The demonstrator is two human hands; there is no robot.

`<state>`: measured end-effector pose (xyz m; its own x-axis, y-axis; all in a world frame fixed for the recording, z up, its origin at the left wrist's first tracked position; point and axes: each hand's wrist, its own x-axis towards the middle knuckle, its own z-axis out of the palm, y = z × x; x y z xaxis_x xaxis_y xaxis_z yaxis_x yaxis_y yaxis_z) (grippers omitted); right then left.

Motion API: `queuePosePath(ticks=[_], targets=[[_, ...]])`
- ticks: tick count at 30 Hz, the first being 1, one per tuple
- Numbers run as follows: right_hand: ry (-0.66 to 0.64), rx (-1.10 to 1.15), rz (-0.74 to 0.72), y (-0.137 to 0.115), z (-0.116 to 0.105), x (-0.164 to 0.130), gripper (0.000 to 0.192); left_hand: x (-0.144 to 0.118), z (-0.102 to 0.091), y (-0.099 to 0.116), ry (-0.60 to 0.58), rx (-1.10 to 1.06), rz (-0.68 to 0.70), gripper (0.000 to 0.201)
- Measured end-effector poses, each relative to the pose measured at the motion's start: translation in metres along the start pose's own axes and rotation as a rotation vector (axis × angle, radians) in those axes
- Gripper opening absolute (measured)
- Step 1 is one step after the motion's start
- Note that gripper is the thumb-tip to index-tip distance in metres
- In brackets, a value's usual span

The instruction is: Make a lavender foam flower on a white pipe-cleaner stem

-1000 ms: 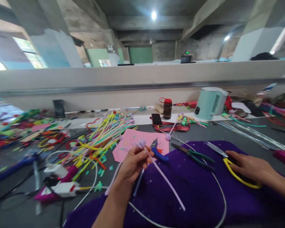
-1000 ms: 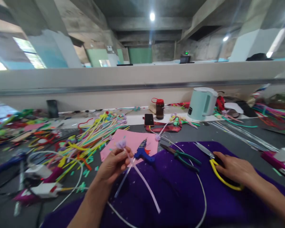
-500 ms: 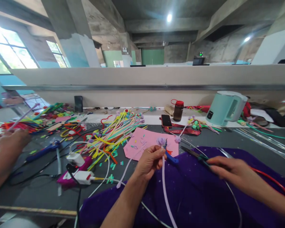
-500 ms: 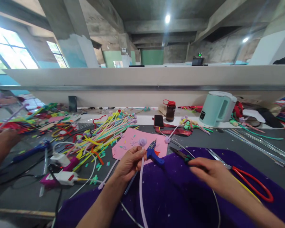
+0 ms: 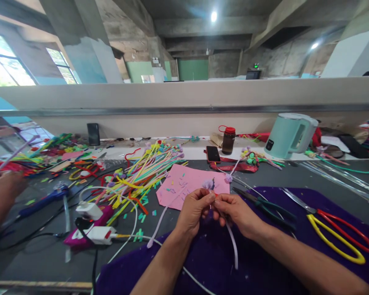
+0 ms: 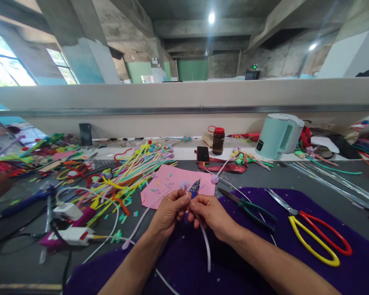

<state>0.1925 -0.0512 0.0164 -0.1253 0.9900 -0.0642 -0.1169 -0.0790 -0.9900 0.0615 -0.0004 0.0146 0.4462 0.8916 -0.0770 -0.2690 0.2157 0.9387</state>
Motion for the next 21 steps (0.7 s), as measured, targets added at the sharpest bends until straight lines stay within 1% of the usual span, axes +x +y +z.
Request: queuePosePath(ticks=[3, 11, 16, 21], targets=[[-0.001, 0.051, 0.001, -0.0004, -0.0006, -0.0034, 0.030, 0.0010, 0.0001, -0.0001, -0.017, -0.007, -0.051, 0.024], [0.011, 0.044, 0.023, 0.0065, -0.0055, -0.0059, 0.027, 0.0034, 0.0024, -0.0027, -0.005, 0.033, -0.048, 0.025], [0.008, 0.025, 0.041, 0.0067, -0.0043, -0.0055, 0.028, 0.0043, 0.0012, -0.0031, -0.001, 0.029, -0.064, 0.026], [-0.014, 0.045, 0.028, 0.0076, -0.0032, -0.0055, 0.027, 0.0046, 0.0005, -0.0041, -0.008, 0.023, -0.073, 0.028]])
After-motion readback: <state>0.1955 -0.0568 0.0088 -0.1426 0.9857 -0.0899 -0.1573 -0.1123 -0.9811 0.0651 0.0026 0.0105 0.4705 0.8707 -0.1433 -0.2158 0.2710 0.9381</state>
